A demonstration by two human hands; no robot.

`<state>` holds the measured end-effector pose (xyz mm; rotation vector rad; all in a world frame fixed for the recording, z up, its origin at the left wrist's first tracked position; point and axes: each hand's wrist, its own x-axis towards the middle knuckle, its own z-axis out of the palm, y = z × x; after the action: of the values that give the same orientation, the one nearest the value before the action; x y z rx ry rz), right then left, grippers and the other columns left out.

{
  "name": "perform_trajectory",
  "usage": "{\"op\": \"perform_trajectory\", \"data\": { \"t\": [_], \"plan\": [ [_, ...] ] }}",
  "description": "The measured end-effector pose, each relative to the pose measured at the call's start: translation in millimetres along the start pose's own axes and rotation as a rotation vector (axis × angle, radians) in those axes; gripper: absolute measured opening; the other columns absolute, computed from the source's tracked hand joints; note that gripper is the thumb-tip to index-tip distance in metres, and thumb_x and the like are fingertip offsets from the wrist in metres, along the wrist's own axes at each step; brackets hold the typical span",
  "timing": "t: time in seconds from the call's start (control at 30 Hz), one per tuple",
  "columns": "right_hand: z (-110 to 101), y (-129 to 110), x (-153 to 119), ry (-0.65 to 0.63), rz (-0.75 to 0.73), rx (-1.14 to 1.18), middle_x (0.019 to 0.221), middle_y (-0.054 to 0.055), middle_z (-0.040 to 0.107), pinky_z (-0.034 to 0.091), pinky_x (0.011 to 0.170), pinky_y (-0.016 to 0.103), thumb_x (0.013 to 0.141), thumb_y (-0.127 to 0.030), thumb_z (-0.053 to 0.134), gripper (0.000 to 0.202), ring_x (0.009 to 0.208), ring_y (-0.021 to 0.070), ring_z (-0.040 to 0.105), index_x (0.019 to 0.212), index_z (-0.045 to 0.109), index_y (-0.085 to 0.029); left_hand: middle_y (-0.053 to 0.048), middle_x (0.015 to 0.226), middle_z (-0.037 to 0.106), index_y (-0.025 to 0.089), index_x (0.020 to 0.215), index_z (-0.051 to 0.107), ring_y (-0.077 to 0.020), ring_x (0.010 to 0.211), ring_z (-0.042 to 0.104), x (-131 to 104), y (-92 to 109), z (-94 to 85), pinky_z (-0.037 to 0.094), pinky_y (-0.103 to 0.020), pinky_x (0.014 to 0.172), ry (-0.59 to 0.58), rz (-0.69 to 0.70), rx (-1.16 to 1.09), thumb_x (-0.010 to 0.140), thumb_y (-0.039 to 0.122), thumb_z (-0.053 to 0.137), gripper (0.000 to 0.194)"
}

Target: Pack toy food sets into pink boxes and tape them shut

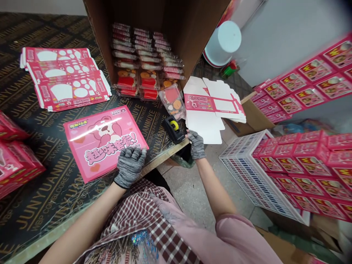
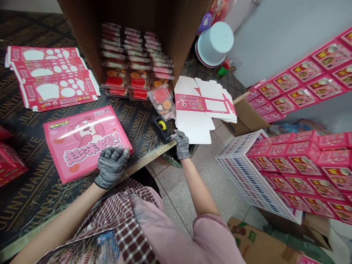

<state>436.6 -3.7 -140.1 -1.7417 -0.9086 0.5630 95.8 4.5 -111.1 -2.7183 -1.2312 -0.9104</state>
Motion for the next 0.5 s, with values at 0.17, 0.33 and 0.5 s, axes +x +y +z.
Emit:
{"op": "perform_trajectory", "data": {
  "t": [0.17, 0.33, 0.5],
  "plan": [
    [-7, 16, -26, 0.009, 0.081, 0.004, 0.096, 0.005, 0.078, 0.052, 0.099, 0.048, 0.070, -0.049, 0.071, 0.031, 0.097, 0.0239, 0.069, 0.086, 0.074, -0.022, -0.012, 0.105, 0.073, 0.026, 0.129, 0.062, -0.0325, 0.103, 0.066, -3, -4, 3.1, 0.044, -0.050, 0.095, -0.009, -0.006, -0.048, 0.089, 0.015, 0.063, 0.041],
    [-6, 20, -25, 0.015, 0.124, 0.111, 0.095, 0.006, 0.079, 0.053, 0.098, 0.048, 0.064, -0.048, 0.073, 0.035, 0.091, 0.0232, 0.070, 0.087, 0.076, -0.021, -0.010, 0.098, 0.073, 0.026, 0.124, 0.063, -0.0293, 0.095, 0.066, -1, -4, -0.5, 0.044, -0.044, 0.087, 0.047, 0.045, 0.057, 0.091, 0.014, 0.061, 0.036],
    [-3, 23, -24, 0.016, 0.112, 0.077, 0.085, 0.005, 0.078, 0.054, 0.093, 0.046, 0.065, -0.048, 0.070, 0.030, 0.083, 0.0223, 0.068, 0.077, 0.072, -0.021, -0.009, 0.102, 0.072, 0.028, 0.128, 0.061, -0.0298, 0.100, 0.066, -5, -6, 1.4, 0.043, -0.047, 0.094, 0.018, 0.011, -0.002, 0.090, 0.016, 0.061, 0.040]
  ]
}}
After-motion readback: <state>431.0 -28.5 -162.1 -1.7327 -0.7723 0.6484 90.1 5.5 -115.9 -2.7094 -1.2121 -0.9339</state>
